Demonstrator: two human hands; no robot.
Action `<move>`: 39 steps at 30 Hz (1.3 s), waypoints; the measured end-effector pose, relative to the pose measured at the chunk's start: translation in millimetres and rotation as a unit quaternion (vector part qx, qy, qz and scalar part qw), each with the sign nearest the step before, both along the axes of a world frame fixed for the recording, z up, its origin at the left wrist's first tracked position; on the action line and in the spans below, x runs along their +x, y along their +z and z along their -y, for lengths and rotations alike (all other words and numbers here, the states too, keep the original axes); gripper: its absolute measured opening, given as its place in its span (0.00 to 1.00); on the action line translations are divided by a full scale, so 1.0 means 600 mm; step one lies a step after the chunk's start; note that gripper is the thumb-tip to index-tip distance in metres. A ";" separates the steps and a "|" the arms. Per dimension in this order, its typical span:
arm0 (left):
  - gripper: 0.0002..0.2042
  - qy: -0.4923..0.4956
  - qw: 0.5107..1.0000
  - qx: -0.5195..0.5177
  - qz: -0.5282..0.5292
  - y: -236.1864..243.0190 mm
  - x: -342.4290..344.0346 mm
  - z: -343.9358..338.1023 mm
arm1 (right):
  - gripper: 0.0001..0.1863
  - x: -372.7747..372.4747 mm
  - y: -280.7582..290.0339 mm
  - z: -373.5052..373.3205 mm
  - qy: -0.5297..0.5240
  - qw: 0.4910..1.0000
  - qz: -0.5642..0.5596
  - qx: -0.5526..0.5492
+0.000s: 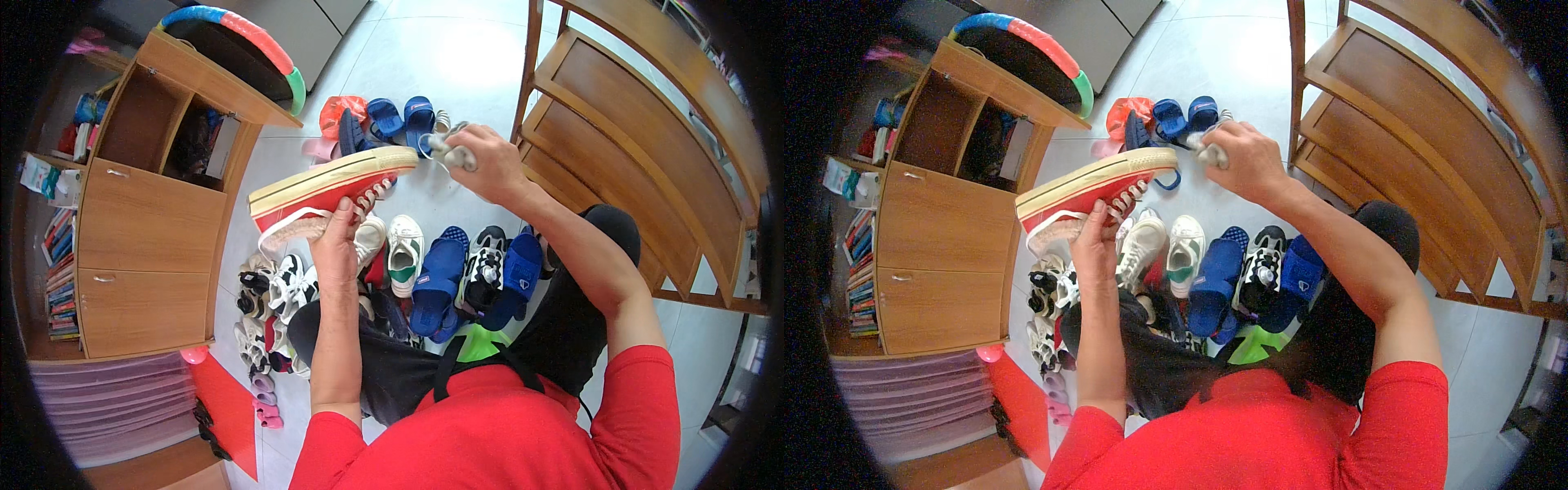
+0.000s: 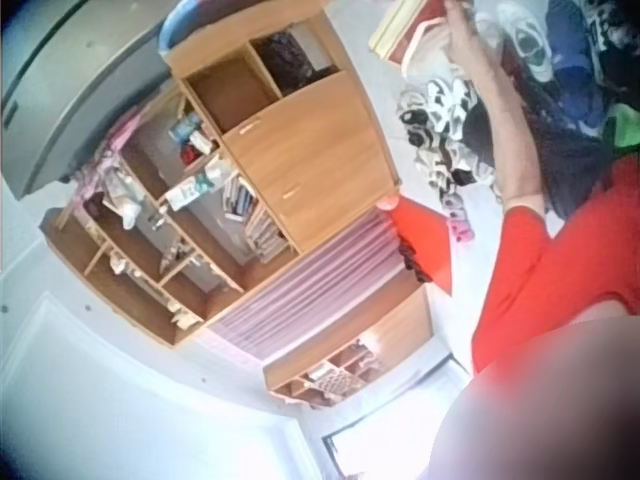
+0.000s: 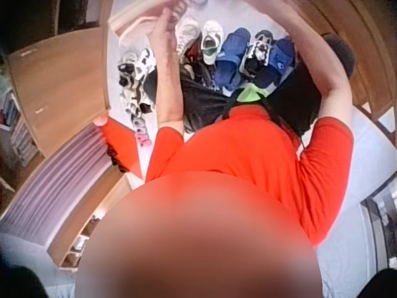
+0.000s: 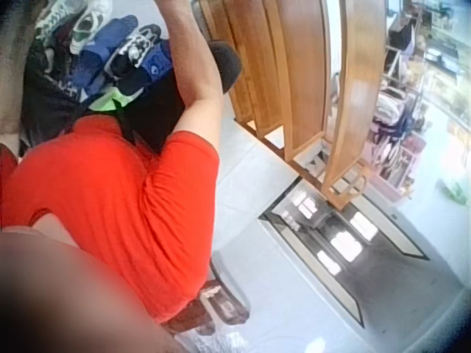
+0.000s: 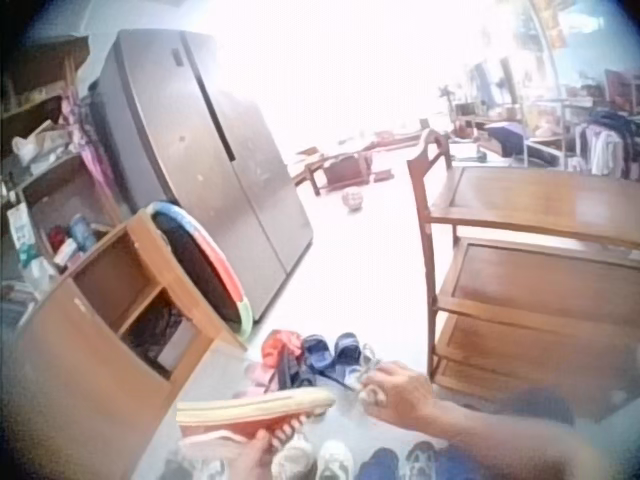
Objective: The person sits on the floor and wipes various shoes and slippers with a cloth. They handle multiple pairs of sneakers and slides, turning them over to clean the soles and uppers, and also wipe the floor surface around the pile of footwear.
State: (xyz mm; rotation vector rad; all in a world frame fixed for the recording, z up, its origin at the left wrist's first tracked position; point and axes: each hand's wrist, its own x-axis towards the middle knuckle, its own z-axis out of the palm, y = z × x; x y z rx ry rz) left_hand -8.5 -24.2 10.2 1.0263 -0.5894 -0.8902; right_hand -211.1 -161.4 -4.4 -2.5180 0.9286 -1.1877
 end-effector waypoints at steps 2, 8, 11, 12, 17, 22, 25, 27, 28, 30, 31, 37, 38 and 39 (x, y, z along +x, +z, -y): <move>0.15 -0.059 0.998 0.021 0.030 -0.017 0.006 -0.007 | 0.16 0.003 0.018 -0.013 0.016 0.998 0.069 0.003; 0.13 -0.055 0.966 0.056 0.245 -0.052 -0.092 0.001 | 0.21 0.070 0.077 -0.069 0.163 0.976 0.118 -0.079; 0.13 -0.024 0.961 0.106 0.255 -0.060 -0.057 0.005 | 0.21 0.064 0.048 -0.064 0.201 0.976 0.062 -0.063; 0.13 -0.004 0.956 0.142 0.255 -0.063 -0.031 0.004 | 0.20 0.057 0.034 -0.062 0.196 0.980 0.021 -0.039; 0.11 0.100 0.985 0.036 -0.135 -0.033 0.073 0.001 | 0.14 0.001 -0.034 -0.058 0.128 0.962 -0.217 0.104; 0.16 0.053 0.938 -0.012 -0.343 -0.040 0.088 -0.013 | 0.16 0.040 0.014 -0.046 0.106 0.962 0.188 0.164; 0.19 0.026 0.928 0.089 -0.360 -0.043 0.010 -0.001 | 0.18 0.060 0.034 -0.046 0.106 0.979 0.173 -0.029; 0.20 -0.084 0.913 0.055 -0.397 -0.056 -0.003 -0.003 | 0.18 0.068 0.036 -0.049 0.133 0.978 0.086 -0.132; 0.21 -0.107 0.914 0.043 -0.388 -0.050 -0.008 -0.005 | 0.19 0.071 0.025 -0.046 0.135 0.985 0.024 -0.108; 0.19 -0.042 0.913 0.069 -0.400 -0.066 0.014 0.003 | 0.20 0.066 -0.011 -0.037 0.137 0.984 -0.101 -0.058; 0.19 0.022 0.909 0.075 -0.410 -0.064 0.031 0.008 | 0.19 0.059 -0.017 -0.034 0.097 0.981 -0.164 0.038; 0.17 0.160 0.918 -0.025 -0.361 -0.122 0.191 -0.024 | 0.17 0.017 -0.001 -0.034 0.007 0.941 -0.191 0.279; 0.16 0.169 0.914 -0.022 -0.368 -0.142 0.211 -0.031 | 0.17 0.015 0.002 -0.034 0.019 0.942 -0.176 0.286; 0.15 0.219 0.894 0.014 -0.391 -0.171 0.236 -0.034 | 0.18 0.016 0.005 -0.038 0.029 0.942 -0.157 0.294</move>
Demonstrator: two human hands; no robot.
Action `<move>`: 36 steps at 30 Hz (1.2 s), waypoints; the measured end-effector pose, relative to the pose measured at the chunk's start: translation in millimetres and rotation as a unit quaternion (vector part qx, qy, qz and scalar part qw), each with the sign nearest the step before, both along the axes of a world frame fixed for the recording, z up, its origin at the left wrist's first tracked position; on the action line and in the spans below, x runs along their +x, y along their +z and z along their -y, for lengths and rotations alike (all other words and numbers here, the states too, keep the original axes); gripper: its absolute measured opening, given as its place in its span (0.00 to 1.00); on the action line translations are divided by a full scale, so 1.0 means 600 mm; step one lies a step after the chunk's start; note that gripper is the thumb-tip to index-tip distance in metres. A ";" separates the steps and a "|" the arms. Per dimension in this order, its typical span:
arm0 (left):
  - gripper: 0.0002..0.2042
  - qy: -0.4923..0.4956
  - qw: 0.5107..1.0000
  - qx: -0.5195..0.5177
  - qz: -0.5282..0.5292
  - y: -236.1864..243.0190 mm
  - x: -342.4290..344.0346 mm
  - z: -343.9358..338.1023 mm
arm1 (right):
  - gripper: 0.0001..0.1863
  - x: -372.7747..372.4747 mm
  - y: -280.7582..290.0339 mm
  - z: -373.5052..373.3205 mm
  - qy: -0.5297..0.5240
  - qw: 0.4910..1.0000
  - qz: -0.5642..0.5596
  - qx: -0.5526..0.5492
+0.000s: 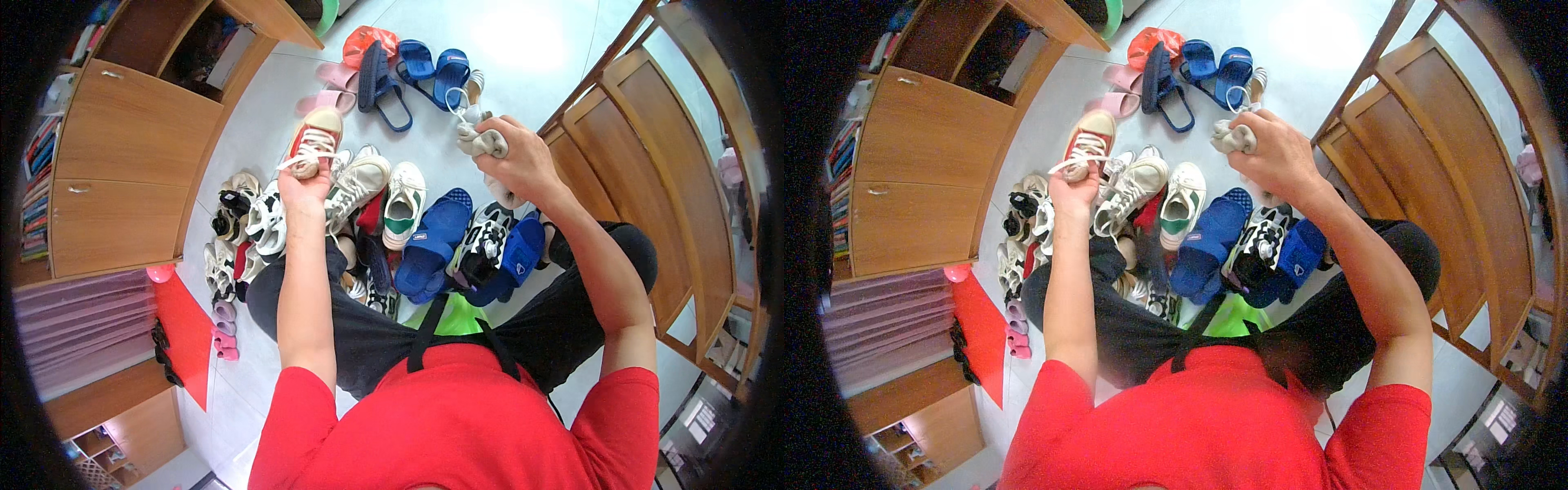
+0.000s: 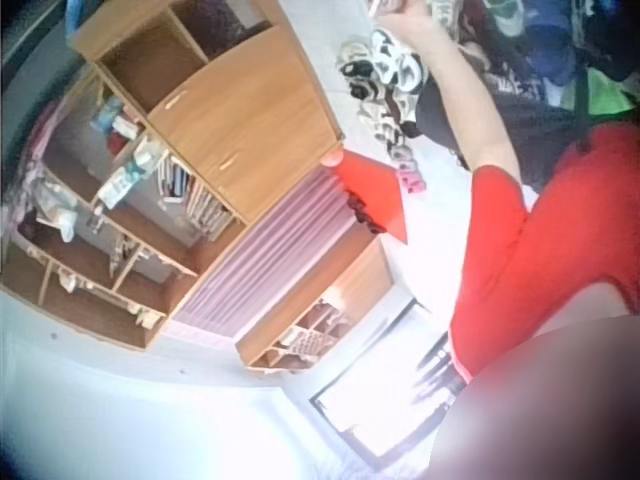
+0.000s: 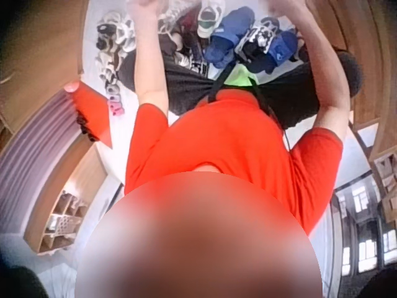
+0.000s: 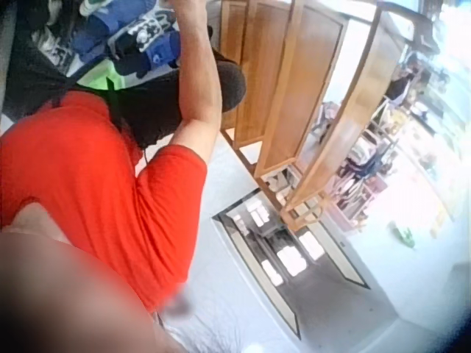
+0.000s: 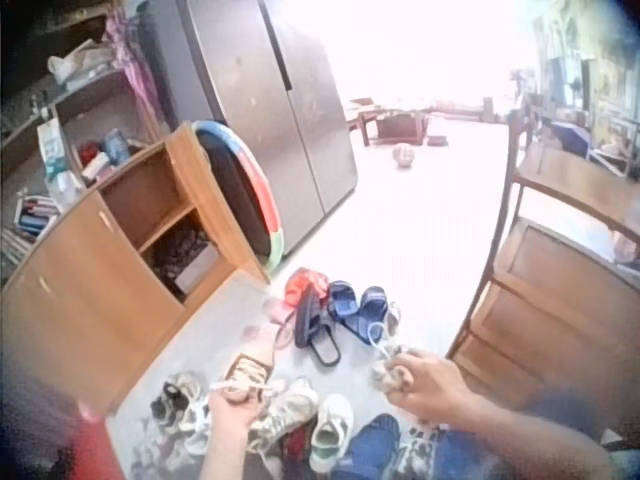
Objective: The person sits on the floor and wipes various shoes and slippers with a cloth. They handle multiple pairs of sneakers and slides, turning them over to clean the soles and uppers, and also wipe the floor surface around the pile of footwear.
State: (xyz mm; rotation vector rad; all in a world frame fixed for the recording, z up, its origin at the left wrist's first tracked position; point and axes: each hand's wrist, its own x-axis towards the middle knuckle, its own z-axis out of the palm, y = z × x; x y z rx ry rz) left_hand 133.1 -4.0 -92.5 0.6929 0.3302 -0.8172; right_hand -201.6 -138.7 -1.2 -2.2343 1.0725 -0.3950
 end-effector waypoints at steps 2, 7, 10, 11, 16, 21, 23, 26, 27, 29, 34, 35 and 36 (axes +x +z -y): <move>0.15 0.030 0.995 0.090 -0.027 -0.045 0.017 -0.004 | 0.18 -0.002 0.000 -0.005 0.008 0.999 0.031 0.004; 0.14 0.009 0.994 0.097 -0.042 -0.146 0.072 -0.027 | 0.16 -0.008 0.022 -0.011 0.035 0.997 0.059 -0.016; 0.13 -0.048 0.977 0.204 -0.032 -0.205 0.113 -0.034 | 0.16 -0.006 0.032 -0.014 0.059 0.994 0.085 -0.041; 0.13 -0.047 0.968 0.248 -0.019 -0.224 0.133 -0.052 | 0.16 0.000 0.036 -0.015 0.084 0.992 0.086 -0.048; 0.08 0.076 0.890 0.431 0.130 -0.185 0.032 0.024 | 0.14 -0.019 0.043 -0.018 0.139 0.974 0.023 -0.177; 0.13 0.153 0.737 0.471 0.459 -0.186 -0.055 0.107 | 0.14 -0.026 0.056 -0.023 0.177 0.973 -0.020 -0.146; 0.15 0.007 0.683 0.483 0.548 -0.212 -0.048 0.157 | 0.17 -0.037 0.055 -0.020 0.166 0.978 -0.023 -0.127; 0.18 -0.165 0.604 0.500 0.598 -0.263 -0.015 0.232 | 0.17 -0.054 0.048 -0.004 0.157 0.982 -0.055 -0.086; 0.19 -0.182 0.571 0.509 0.618 -0.291 0.003 0.249 | 0.17 -0.057 0.043 0.003 0.153 0.983 -0.063 -0.076; 0.21 -0.226 0.504 0.514 0.657 -0.347 0.034 0.291 | 0.18 -0.063 0.038 0.014 0.139 0.983 -0.101 -0.058; 0.28 -0.245 0.496 0.539 0.635 -0.425 0.101 0.368 | 0.21 -0.060 0.018 0.041 0.132 0.979 -0.151 -0.021; 0.30 -0.238 0.493 0.533 0.645 -0.438 0.112 0.378 | 0.21 -0.053 0.017 0.049 0.126 0.981 -0.149 -0.002; 0.32 -0.230 0.489 0.524 0.659 -0.444 0.121 0.392 | 0.22 -0.043 0.017 0.056 0.116 0.982 -0.146 0.013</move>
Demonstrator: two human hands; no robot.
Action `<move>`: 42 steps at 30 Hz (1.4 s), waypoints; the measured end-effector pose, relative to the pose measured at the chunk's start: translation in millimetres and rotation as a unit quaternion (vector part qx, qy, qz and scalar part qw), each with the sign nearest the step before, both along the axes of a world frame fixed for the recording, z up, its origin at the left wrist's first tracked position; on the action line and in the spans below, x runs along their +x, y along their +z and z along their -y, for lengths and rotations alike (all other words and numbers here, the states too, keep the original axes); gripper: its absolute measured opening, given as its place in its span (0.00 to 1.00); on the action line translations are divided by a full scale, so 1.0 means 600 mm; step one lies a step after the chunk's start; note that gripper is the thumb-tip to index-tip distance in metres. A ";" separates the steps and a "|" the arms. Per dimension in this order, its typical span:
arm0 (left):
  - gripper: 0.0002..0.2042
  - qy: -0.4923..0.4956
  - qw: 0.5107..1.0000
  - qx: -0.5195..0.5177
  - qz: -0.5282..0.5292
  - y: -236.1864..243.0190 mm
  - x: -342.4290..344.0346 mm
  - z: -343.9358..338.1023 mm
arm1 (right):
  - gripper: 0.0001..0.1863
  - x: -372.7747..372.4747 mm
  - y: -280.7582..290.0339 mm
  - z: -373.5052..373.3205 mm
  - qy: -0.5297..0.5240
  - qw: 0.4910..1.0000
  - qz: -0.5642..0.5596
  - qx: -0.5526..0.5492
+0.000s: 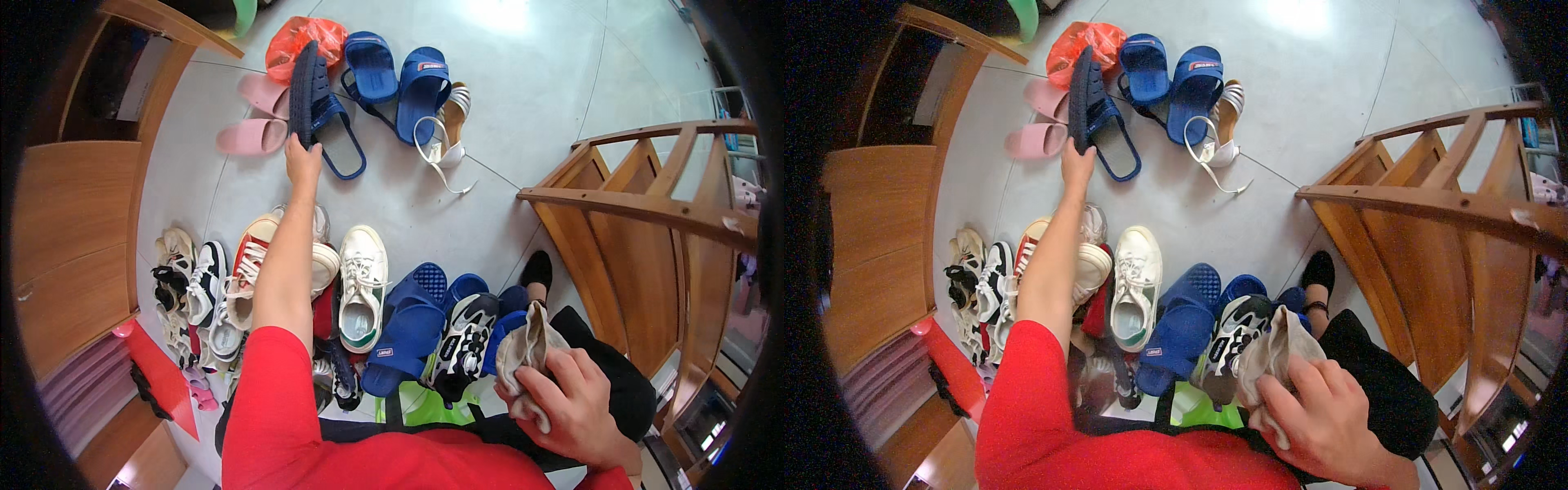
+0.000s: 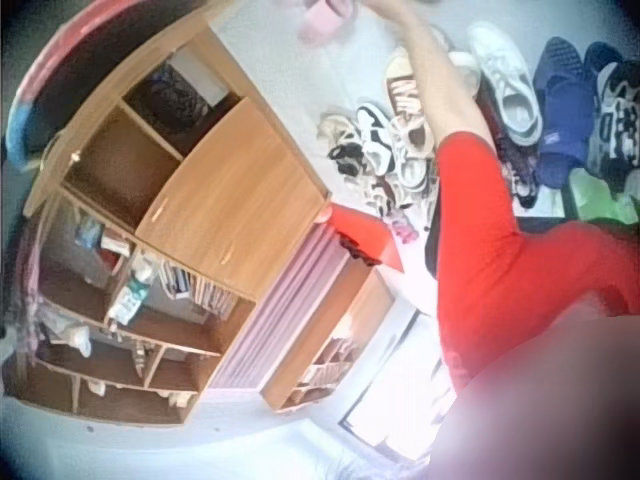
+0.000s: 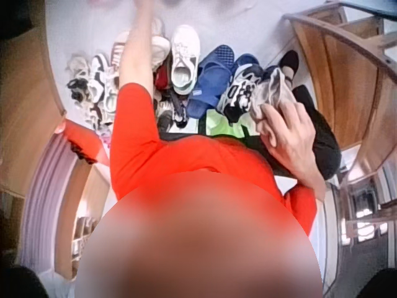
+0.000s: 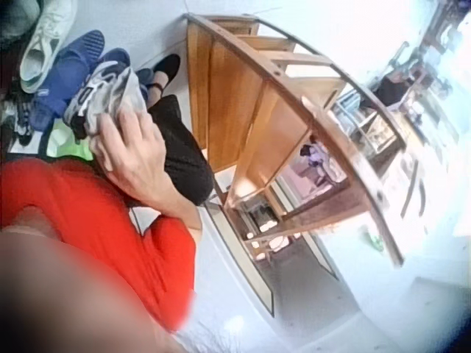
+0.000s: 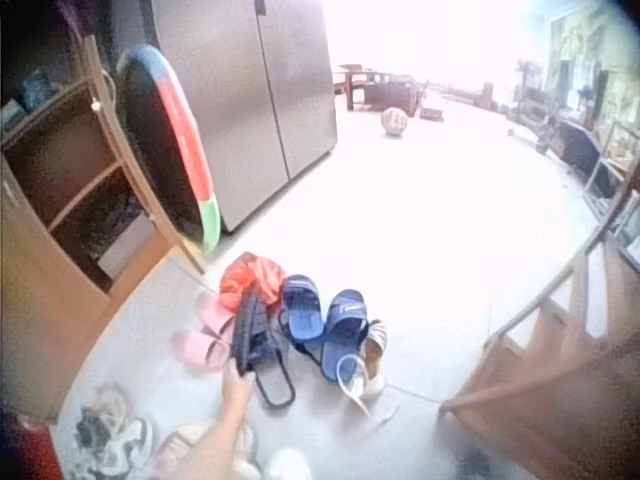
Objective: The person sits on the floor and wipes various shoes and slippers with a cloth. They handle multiple pairs of sneakers and slides, turning them over to clean the soles and uppers, and also wipe the floor surface around the pile of footwear.
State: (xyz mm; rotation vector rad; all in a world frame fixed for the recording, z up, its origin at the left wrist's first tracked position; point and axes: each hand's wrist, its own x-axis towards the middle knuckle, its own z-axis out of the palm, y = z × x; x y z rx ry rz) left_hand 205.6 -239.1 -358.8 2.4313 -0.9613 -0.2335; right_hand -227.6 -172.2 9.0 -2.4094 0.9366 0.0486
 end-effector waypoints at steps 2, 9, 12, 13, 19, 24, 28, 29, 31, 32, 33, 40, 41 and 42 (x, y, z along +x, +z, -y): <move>0.34 -0.025 1.000 0.005 0.010 -0.010 0.015 0.012 | 0.22 0.011 -0.001 0.014 -0.008 1.000 -0.013 0.025; 0.22 0.050 0.988 0.066 -0.131 0.019 0.035 0.011 | 0.22 0.027 0.000 0.020 0.009 1.000 -0.009 0.016; 0.18 0.120 0.922 -0.123 -0.348 0.067 0.042 -0.036 | 0.21 0.015 0.007 0.008 0.037 0.999 0.013 0.008; 0.18 0.122 0.886 -0.175 -0.412 0.089 0.029 -0.045 | 0.21 0.010 0.010 0.000 0.037 0.999 0.017 -0.002; 0.26 -0.010 0.702 -0.308 -0.642 0.303 -0.158 -0.128 | 0.16 -0.015 -0.008 -0.027 -0.012 0.987 0.152 -0.041; 0.28 -0.119 0.594 -0.308 -0.734 0.482 -0.333 -0.196 | 0.18 0.021 0.007 -0.031 -0.090 0.944 0.314 -0.040; 0.27 -0.194 0.540 -0.310 -0.758 0.561 -0.418 -0.255 | 0.21 0.069 0.022 -0.023 -0.106 0.868 0.396 -0.281; 0.31 -0.218 0.576 -0.301 -0.728 0.571 -0.436 -0.265 | 0.22 0.068 0.023 -0.021 -0.135 0.869 0.384 -0.283; 0.32 -0.209 0.596 -0.305 -0.713 0.595 -0.432 -0.282 | 0.22 0.083 0.025 -0.033 -0.150 0.857 0.434 -0.236; 0.30 -0.219 0.580 -0.326 -0.714 0.603 -0.428 -0.289 | 0.22 0.092 0.021 -0.040 -0.147 0.852 0.454 -0.213; 0.29 -0.225 0.565 -0.347 -0.714 0.611 -0.422 -0.298 | 0.22 0.100 0.019 -0.053 -0.143 0.848 0.475 -0.186; 0.34 -0.140 0.551 -0.286 -0.772 0.640 -0.362 -0.287 | 0.16 0.109 0.009 -0.124 0.031 0.882 0.458 -0.106; 0.35 -0.140 0.574 -0.291 -0.752 0.632 -0.344 -0.285 | 0.16 0.107 0.008 -0.131 0.076 0.891 0.439 -0.092; 0.35 -0.196 0.531 -0.279 -0.776 0.634 -0.336 -0.284 | 0.15 0.098 0.012 -0.131 0.115 0.902 0.399 -0.116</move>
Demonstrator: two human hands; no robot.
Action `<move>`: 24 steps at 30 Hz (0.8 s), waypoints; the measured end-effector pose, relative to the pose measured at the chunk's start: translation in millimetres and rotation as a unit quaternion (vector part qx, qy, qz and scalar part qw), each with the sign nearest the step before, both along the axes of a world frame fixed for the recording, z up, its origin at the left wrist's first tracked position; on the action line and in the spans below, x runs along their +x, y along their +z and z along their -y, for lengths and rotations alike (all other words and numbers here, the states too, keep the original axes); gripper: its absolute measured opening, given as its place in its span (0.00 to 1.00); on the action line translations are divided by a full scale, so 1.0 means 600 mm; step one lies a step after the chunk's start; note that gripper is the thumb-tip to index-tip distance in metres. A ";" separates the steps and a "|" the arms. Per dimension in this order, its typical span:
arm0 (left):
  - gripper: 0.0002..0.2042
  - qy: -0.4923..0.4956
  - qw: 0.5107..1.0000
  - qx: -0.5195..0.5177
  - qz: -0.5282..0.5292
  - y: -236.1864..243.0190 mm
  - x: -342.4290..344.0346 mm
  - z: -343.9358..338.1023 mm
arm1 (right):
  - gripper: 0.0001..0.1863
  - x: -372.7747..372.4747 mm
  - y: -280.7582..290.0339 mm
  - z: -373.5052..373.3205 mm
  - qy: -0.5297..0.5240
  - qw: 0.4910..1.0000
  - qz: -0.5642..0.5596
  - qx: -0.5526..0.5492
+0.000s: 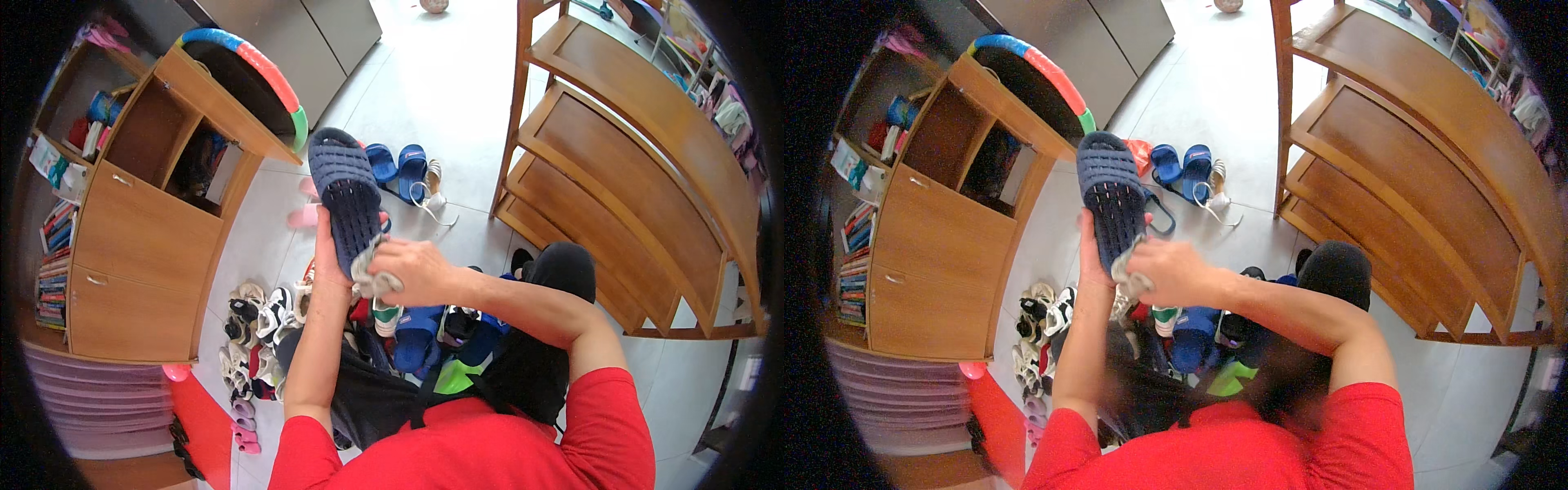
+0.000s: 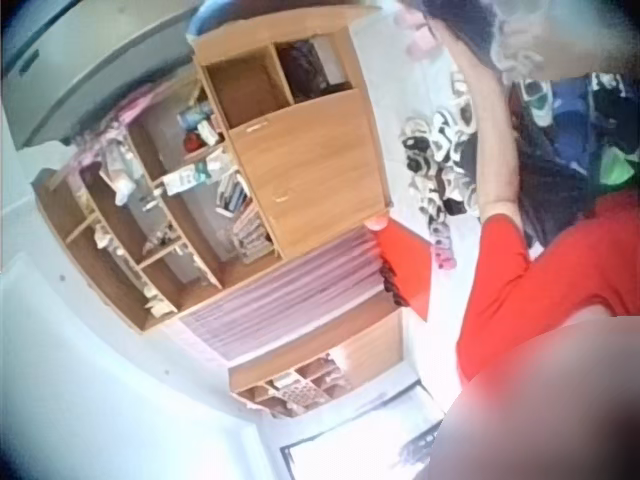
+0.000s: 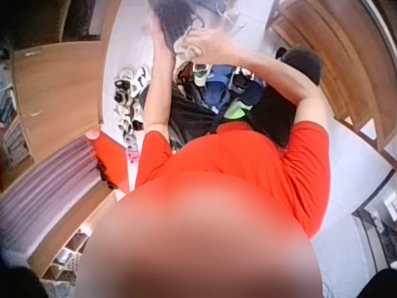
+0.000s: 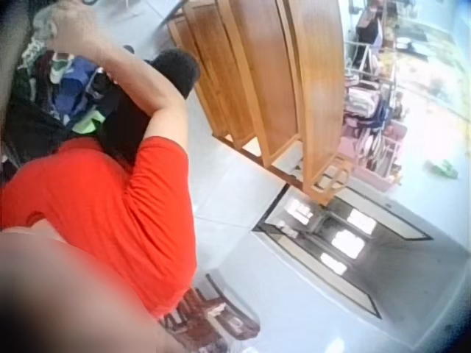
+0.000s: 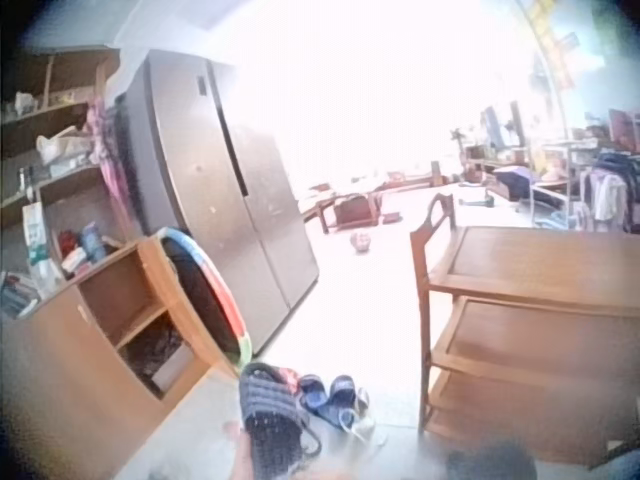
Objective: The person sits on the floor and wipes various shoes and slippers with a cloth. They handle multiple pairs of sneakers and slides, turning them over to clean the soles and uppers, and also wipe the floor surface around the pile of footwear.
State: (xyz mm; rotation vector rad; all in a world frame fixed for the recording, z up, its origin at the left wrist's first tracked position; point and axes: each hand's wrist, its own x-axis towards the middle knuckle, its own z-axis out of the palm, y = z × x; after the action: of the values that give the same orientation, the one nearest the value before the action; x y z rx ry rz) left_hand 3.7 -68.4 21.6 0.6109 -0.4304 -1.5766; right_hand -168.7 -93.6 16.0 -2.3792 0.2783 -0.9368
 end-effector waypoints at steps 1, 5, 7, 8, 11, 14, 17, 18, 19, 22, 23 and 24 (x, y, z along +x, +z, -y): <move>0.36 -0.042 0.998 -0.030 -0.037 0.000 0.002 -0.003 | 0.15 -0.006 0.006 0.007 -0.013 0.999 0.041 -0.011; 0.36 0.050 0.995 0.034 -0.078 0.012 -0.036 -0.008 | 0.17 -0.026 0.044 0.073 -0.129 0.969 0.211 -0.003; 0.34 -0.078 0.997 0.008 -0.013 0.012 -0.056 -0.013 | 0.16 -0.036 0.061 0.123 -0.257 0.945 0.193 -0.052; 0.34 -0.076 0.997 0.029 -0.009 0.006 -0.069 -0.017 | 0.17 -0.033 0.053 0.124 -0.264 0.951 0.159 -0.028; 0.33 -0.046 0.996 0.075 0.015 -0.004 -0.066 -0.020 | 0.16 -0.015 0.025 0.117 -0.254 0.966 0.055 -0.005; 0.34 0.030 0.995 0.090 -0.019 -0.016 -0.024 -0.022 | 0.13 0.001 0.007 0.082 -0.121 0.992 0.023 -0.015; 0.35 0.056 0.993 0.078 -0.068 0.010 -0.012 -0.027 | 0.12 -0.006 0.025 0.071 -0.118 0.992 0.035 0.009; 0.34 0.015 0.997 0.059 -0.042 0.013 -0.008 -0.035 | 0.14 -0.014 0.033 0.086 -0.145 0.985 0.082 0.034; 0.34 -0.028 0.999 0.037 -0.018 0.012 -0.007 -0.039 | 0.15 -0.020 0.042 0.110 -0.172 0.975 0.127 0.056; 0.38 -0.079 0.996 0.051 0.005 0.010 -0.034 -0.051 | 0.19 -0.032 0.046 0.168 -0.246 0.945 0.148 0.154; 0.38 -0.088 0.994 0.063 0.023 0.012 -0.048 -0.056 | 0.22 -0.033 0.039 0.180 -0.239 0.947 0.153 0.153; 0.40 -0.102 0.993 0.045 0.025 0.013 -0.054 -0.064 | 0.25 -0.032 0.044 0.178 -0.186 0.933 0.171 0.256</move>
State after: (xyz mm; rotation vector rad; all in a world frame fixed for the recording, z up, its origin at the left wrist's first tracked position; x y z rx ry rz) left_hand -28.7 -30.3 29.7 0.6934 -0.4738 -1.7860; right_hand -188.1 -200.4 42.5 -1.6811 0.7534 -1.2487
